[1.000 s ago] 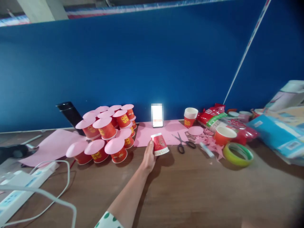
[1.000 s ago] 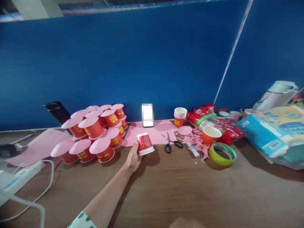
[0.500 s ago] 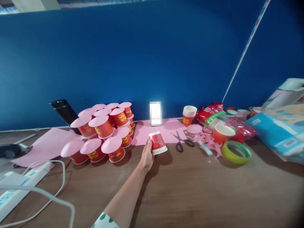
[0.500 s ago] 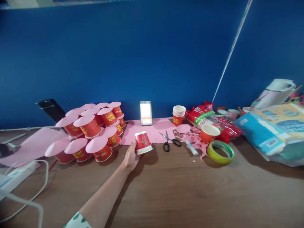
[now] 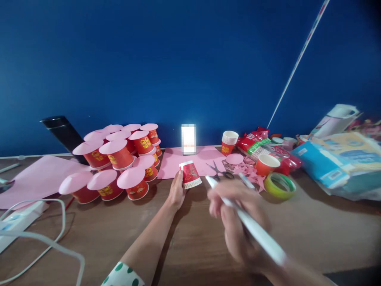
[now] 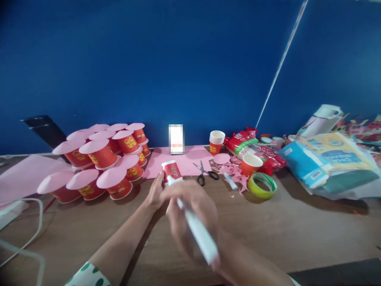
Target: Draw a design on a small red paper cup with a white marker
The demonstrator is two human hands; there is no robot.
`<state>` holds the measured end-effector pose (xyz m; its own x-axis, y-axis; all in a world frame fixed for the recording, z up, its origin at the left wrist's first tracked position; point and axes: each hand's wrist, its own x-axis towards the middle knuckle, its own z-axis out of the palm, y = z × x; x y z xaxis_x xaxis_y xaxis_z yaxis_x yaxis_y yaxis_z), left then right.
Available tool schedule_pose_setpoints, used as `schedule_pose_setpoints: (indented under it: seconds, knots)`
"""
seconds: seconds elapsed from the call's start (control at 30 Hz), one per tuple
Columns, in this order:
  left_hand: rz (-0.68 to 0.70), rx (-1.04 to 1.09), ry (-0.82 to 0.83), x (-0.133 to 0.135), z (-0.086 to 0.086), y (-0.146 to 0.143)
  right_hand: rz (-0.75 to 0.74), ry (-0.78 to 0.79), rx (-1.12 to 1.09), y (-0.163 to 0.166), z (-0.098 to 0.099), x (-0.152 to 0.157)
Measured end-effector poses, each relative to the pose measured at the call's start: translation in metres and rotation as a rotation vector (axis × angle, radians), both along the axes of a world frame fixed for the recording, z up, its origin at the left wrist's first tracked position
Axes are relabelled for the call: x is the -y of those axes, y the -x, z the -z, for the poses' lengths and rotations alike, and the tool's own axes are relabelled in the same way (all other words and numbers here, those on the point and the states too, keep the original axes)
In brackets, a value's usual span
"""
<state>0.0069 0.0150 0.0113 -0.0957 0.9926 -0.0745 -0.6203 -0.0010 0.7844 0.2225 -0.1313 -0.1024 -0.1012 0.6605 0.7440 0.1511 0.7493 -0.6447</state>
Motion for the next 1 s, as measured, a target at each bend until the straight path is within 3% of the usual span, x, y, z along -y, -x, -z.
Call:
schedule_pose_setpoints:
  seconds: [0.1, 0.13, 0.2, 0.3, 0.43, 0.73, 1.0]
  knots:
    - [0.007, -0.022, -0.010, 0.000, -0.001, 0.001, 0.038, 0.112, -0.051, 0.045, -0.116, -0.095]
    - [0.003, -0.031, -0.009, 0.000, -0.001, 0.001, 0.056, 0.142, -0.080, 0.055, -0.140, -0.114]
    - [0.004, -0.050, -0.007, -0.001, -0.001, 0.001, 0.106, 0.151, -0.123, 0.065, -0.163, -0.133]
    - [-0.015, -0.069, 0.018, -0.003, 0.000, 0.000, 0.097, 0.268, -0.139, 0.064, -0.149, -0.133]
    - [-0.035, -0.068, 0.031, -0.004, 0.003, 0.000, 0.061, 0.283, -0.087, 0.061, -0.126, -0.127]
    - [-0.010, -0.050, -0.057, -0.003, 0.003, -0.003, 0.105, 0.001, 0.101, 0.066, -0.140, -0.120]
    - [-0.052, -0.091, -0.079, 0.001, -0.003, -0.004, 0.071, -0.071, 0.156, 0.067, -0.139, -0.118]
